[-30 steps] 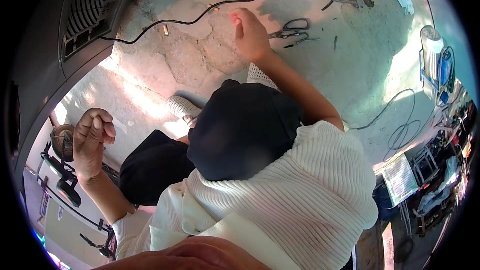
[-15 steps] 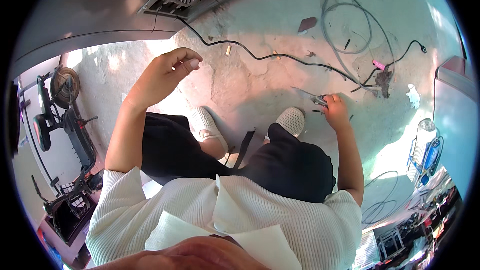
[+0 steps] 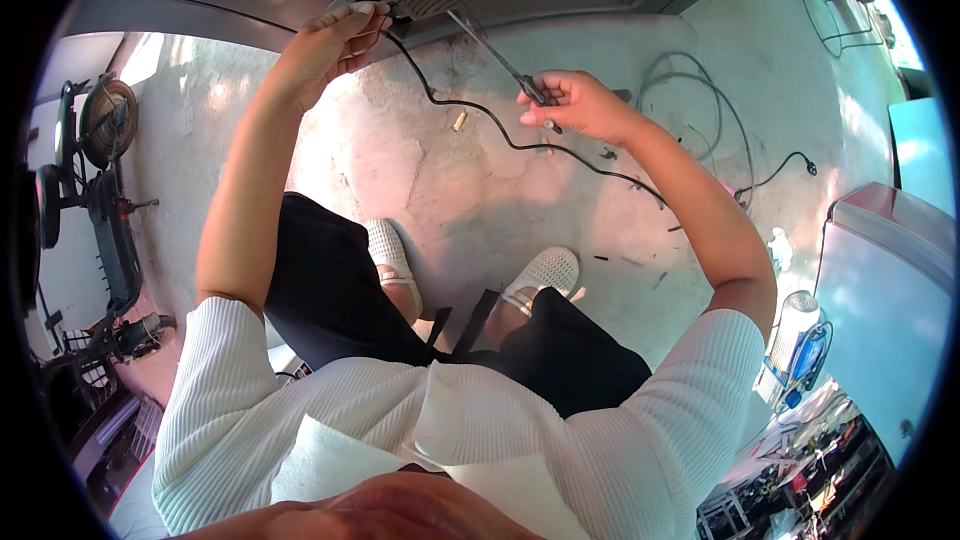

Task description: The person organizes loose wiring and then uses shears to cut and strip a wire before connecting it to a component on the back of an appliance.

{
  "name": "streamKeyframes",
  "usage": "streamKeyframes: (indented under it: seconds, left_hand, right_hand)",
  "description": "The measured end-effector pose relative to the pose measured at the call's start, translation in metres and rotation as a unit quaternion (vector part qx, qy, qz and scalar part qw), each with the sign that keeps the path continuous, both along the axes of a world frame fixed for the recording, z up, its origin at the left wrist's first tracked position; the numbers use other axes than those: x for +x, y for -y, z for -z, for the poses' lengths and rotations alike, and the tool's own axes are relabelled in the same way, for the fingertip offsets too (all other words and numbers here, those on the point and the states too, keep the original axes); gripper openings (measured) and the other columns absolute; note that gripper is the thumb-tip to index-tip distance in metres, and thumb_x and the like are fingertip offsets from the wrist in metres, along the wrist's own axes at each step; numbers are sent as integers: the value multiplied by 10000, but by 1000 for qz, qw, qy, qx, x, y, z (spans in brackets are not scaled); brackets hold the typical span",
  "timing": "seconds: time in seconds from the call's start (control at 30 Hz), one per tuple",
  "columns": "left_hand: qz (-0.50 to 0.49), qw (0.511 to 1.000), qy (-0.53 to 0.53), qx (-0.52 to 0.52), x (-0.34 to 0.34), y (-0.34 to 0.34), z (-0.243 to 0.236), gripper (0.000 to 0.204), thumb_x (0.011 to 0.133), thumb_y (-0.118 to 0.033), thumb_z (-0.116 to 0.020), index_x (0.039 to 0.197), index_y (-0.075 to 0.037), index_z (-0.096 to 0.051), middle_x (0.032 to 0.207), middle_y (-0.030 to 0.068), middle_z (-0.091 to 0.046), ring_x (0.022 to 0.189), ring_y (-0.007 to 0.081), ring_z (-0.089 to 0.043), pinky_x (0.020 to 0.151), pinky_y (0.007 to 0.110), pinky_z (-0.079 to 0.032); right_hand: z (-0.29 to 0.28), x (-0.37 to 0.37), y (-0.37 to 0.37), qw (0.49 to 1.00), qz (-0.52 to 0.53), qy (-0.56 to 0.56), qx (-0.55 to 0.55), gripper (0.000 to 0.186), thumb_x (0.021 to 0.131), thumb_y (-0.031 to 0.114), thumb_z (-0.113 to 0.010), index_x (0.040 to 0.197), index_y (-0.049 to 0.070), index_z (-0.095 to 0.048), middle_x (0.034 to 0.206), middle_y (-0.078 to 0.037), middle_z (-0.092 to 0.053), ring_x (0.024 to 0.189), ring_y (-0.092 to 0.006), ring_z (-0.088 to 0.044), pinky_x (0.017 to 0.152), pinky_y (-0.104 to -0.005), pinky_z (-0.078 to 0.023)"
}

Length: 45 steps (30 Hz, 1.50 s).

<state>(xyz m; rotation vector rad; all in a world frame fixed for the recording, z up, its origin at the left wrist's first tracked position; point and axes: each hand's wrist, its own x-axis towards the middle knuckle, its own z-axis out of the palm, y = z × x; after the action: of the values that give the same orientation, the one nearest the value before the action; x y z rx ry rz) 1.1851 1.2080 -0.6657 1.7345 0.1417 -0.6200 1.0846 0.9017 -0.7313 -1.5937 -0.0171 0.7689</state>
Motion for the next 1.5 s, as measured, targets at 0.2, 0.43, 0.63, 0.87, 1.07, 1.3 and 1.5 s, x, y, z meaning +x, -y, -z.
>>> streamKeyframes:
  seconds: [0.2, 0.43, 0.63, 0.87, 1.07, 1.3, 1.5]
  left_hand:
    - [-2, 999, -35, -24, -8, 5, -7, 365, 951, -408, -512, 1119, -101, -616, 998, -30, -653, 838, 44, -570, 792, 229, -452]
    - [19, 999, -19, -32, -8, 12, -9, 274, 897, -332, -624, 1033, -97, -667, 896, -52, -659, 744, 7, -558, 712, 178, -440]
    - [-11, 999, -42, 3, -7, 11, -5, 186, 861, -249, -656, 981, -110, -687, 771, -82, -630, 715, -5, -532, 676, 173, -412]
    - [3, 998, -68, 13, -5, 5, 3, 188, 848, -261, -657, 963, -116, -694, 783, -81, -622, 700, 2, -484, 671, 183, -371]
    - [0, 998, -62, 1, -4, -1, 12, 217, 841, -222, -644, 1026, -123, -696, 766, -67, -622, 635, 13, -442, 597, 189, -349]
    - [23, 999, -45, -6, -4, -1, 14, 308, 859, -210, -629, 1157, -137, -655, 762, -66, -594, 627, 21, -417, 599, 194, -343]
    - [15, 999, -41, -7, -3, 1, 15, 302, 863, -203, -625, 1155, -133, -658, 785, -57, -598, 648, 24, -425, 595, 193, -339]
  right_hand:
    - [9, -5, -36, 995, -2, 49, 86, 424, 850, 502, -620, 808, 92, -516, 737, 39, -499, 675, -49, -464, 636, -212, -389]
    - [-1, 10, -37, 994, 26, -49, 90, 493, 862, 594, -530, 775, 109, -528, 659, 53, -481, 564, -30, -449, 508, -172, -328]
    - [2, 37, -48, 994, -12, -38, 101, 468, 881, 532, -507, 808, 71, -544, 659, 40, -485, 541, -37, -406, 457, -170, -270]
    - [0, 50, -63, 997, -16, -17, 73, 470, 818, 588, -572, 720, 131, -531, 629, 80, -474, 503, 14, -422, 393, -124, -235]
    - [2, 56, -71, 999, -17, 11, 32, 456, 863, 549, -536, 770, 103, -555, 633, 66, -457, 528, -24, -393, 454, -151, -282]
    - [8, 61, -75, 999, -16, 30, 37, 488, 805, 618, -559, 701, 142, -543, 591, 85, -444, 503, -20, -379, 484, -172, -281]
    - [13, 62, -76, 998, -6, 33, 43, 494, 819, 607, -550, 695, 129, -538, 562, 79, -416, 500, -24, -358, 479, -182, -270]
